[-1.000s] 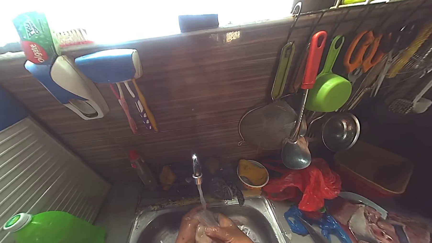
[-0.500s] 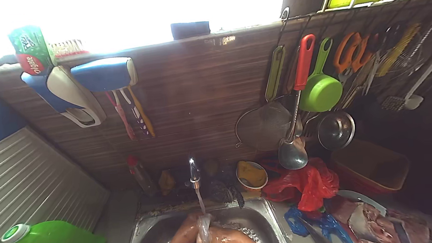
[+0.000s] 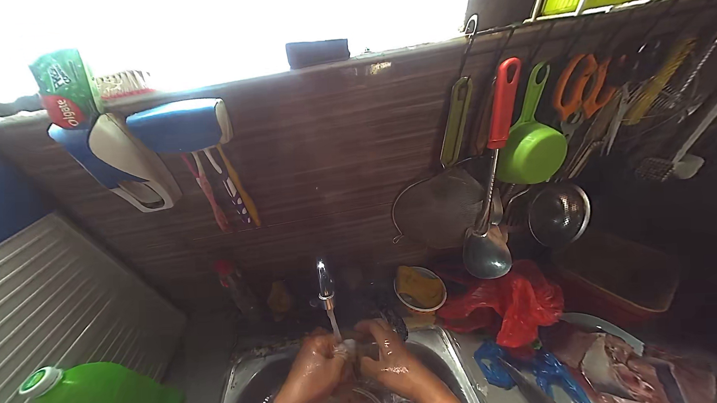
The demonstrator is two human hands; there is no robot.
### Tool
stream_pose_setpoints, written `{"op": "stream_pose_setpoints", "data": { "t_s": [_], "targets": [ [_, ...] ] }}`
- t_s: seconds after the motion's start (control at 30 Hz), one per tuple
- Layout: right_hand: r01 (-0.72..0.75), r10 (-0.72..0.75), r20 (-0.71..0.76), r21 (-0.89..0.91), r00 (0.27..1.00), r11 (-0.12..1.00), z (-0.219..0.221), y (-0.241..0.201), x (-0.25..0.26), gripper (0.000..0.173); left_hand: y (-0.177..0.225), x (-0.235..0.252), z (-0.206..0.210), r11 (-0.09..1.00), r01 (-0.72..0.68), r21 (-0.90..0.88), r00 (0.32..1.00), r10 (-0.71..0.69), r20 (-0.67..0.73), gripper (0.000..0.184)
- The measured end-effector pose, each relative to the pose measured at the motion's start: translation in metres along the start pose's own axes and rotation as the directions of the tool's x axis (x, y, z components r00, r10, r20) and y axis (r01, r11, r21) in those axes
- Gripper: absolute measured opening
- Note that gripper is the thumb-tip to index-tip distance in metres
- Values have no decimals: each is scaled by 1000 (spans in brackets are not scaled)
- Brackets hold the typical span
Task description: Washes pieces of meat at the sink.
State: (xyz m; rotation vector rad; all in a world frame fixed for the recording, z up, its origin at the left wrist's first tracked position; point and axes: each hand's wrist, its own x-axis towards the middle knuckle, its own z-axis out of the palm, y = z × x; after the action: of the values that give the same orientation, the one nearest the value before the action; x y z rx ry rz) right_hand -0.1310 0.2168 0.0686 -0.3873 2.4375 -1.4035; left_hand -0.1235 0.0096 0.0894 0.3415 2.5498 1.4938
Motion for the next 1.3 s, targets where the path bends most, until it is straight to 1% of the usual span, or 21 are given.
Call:
{"op": "stream_pose_setpoints", "data": {
  "t_s": [0.03, 0.07, 0.13, 0.17, 0.27, 0.33, 0.37, 0.43, 0.47, 0.53, 0.6, 0.67, 0.73, 0.8, 0.83, 0.9, 1.0, 1.1, 1.17, 1.23, 1.3],
  "targets": [
    [-24, 24, -5, -1, 1000, 1000, 1, -4, -3, 77, 2, -1, 0, 997, -18, 79, 999, 20, -31, 22],
    [-42, 42, -10, 4, 999, 999, 7, -7, -6, 88, 2, -1, 1, 995, -15, 100, 998, 21, -55, 22],
    [-55, 57, -47, 43, 997, 998, 29, -11, -9, 94, 5, -2, 10, 999, 15, 37, 992, -10, -126, 21],
    [-58, 64, -87, 70, 994, 996, 41, -13, -10, 89, 10, -3, 16, 999, 32, -37, 988, -37, -148, 17],
    [-36, 60, -290, 87, 955, 996, 73, -3, -4, 58, 28, -7, 29, 957, 69, -282, 974, -127, -190, 10],
    [-2, 35, -403, 83, 914, 997, 87, 16, 4, 43, 38, -11, 29, 892, 5, -453, 955, -140, -263, 14],
    [-22, 44, -413, 59, 910, 998, 90, 25, 6, 39, 42, -14, 27, 840, -45, -541, 943, -142, -299, 17],
    [-143, 113, -329, -67, 937, 988, 88, 40, 7, 39, 49, -20, 19, 757, -132, -640, 926, -137, -352, 22],
    [-202, 160, -283, -126, 946, 971, 85, 46, 7, 39, 53, -22, 14, 746, -162, -646, 914, -134, -384, 22],
    [-268, 217, -243, -202, 945, 942, 79, 56, 9, 41, 53, -25, 5, 787, -193, -586, 901, -94, -424, 21],
    [-282, 245, -204, -176, 948, 943, 69, 44, 9, 54, 47, -24, 3, 865, -114, -490, 920, -95, -381, 20],
    [-204, 192, -204, -40, 960, 978, 65, 16, 8, 67, 39, -19, 10, 905, 69, -420, 939, -201, -278, 19],
    [-80, 102, -255, 97, 962, 992, 73, -7, 5, 58, 35, -15, 23, 878, 227, -422, 921, -334, -198, 23],
    [2, 39, -350, 116, 936, 993, 90, -3, 10, 45, 41, -14, 32, 818, 272, -507, 876, -429, -222, 26],
    [-14, 42, -365, 78, 930, 997, 96, 4, 13, 41, 47, -15, 32, 783, 258, -566, 851, -462, -251, 27],
    [-94, 95, -362, 20, 927, 995, 102, 18, 14, 34, 57, -20, 29, 711, 156, -685, 820, -481, -312, 27],
    [-200, 173, -324, -50, 930, 979, 99, 39, 6, 31, 78, -32, 12, 662, -32, -749, 814, -418, -404, 27],
    [-341, 293, -247, -180, 924, 923, 94, 64, 0, 31, 104, -37, -12, 667, -149, -730, 818, -332, -470, 30],
    [-373, 317, -249, -228, 915, 899, 92, 77, -2, 33, 118, -40, -20, 669, -221, -709, 814, -273, -512, 30],
    [-413, 356, -247, -239, 901, 879, 87, 92, -7, 37, 127, -42, -25, 695, -271, -666, 806, -215, -552, 29],
    [-488, 443, -221, -228, 869, 842, 80, 104, -10, 44, 126, -41, -27, 752, -291, -592, 805, -142, -576, 27]
  ]
}}
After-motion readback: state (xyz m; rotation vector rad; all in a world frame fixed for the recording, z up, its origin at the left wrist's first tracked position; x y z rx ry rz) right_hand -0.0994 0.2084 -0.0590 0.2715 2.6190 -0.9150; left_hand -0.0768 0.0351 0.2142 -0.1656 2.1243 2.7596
